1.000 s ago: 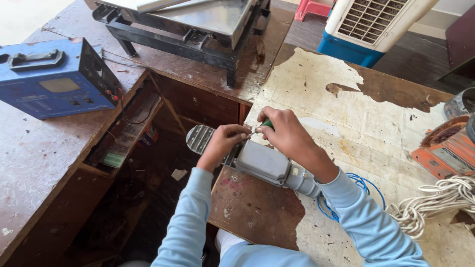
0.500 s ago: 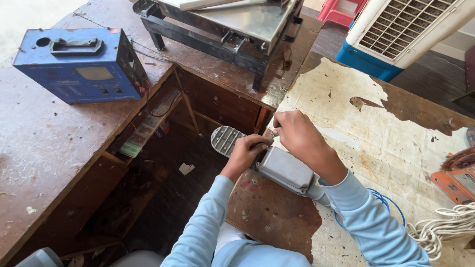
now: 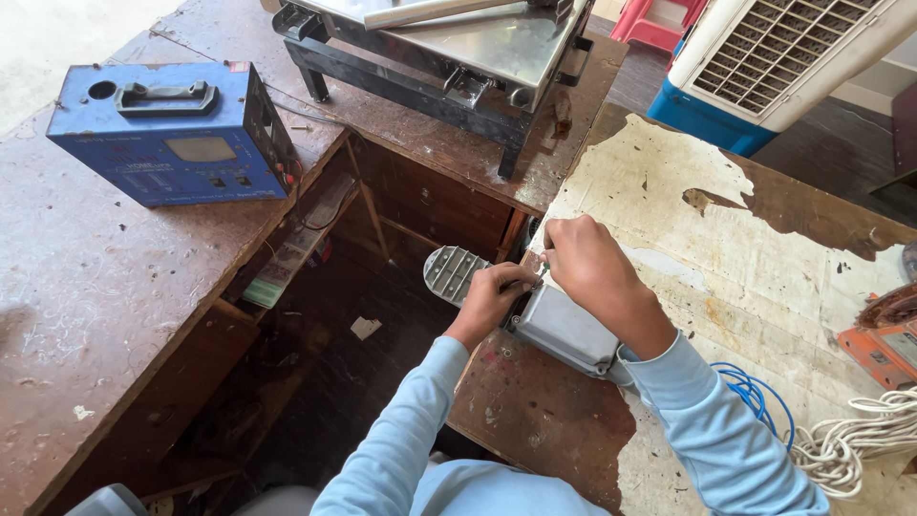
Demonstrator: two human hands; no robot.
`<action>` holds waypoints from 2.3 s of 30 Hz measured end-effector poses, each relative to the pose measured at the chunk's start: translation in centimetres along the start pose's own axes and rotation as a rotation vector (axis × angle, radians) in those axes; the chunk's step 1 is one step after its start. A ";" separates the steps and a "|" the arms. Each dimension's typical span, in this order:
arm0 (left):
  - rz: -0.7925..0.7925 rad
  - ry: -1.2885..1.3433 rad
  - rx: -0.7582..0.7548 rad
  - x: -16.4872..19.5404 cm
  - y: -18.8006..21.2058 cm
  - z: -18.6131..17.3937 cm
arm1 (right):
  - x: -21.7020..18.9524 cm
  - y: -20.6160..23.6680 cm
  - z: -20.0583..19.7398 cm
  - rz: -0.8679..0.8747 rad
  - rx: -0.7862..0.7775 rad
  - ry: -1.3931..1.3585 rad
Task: The person opens a blue UPS unit, adjusts internal wires, and closes the casing. Then they retrieve a grey LED street light from a shelf, place it on the workbench, and use a screwdriver to remove screws from the light's junction box cover, exposing the internal wiring.
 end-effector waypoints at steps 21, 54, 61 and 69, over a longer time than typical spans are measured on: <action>0.015 -0.008 -0.034 0.7 0.1 0.0 | 0.5 1.2 -0.3 0.095 0.037 0.065; 0.031 -0.017 -0.022 1.7 0.8 0.4 | -1.7 0.5 -0.9 0.040 -0.168 0.148; 0.004 -0.010 -0.016 1.4 0.8 0.5 | -2.5 0.2 -1.2 -0.037 -0.144 0.102; -0.059 0.060 -0.067 1.2 0.6 0.8 | -1.4 0.2 0.0 0.014 -0.355 0.183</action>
Point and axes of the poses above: each hand's wrist, its own y-axis away from the middle knuckle, its own z-axis out of the palm, x = y × z, the point moved 6 cm from there along -y, towards the middle knuckle, and after that the axes turned 12 degrees about y, right-handed, at the moved point
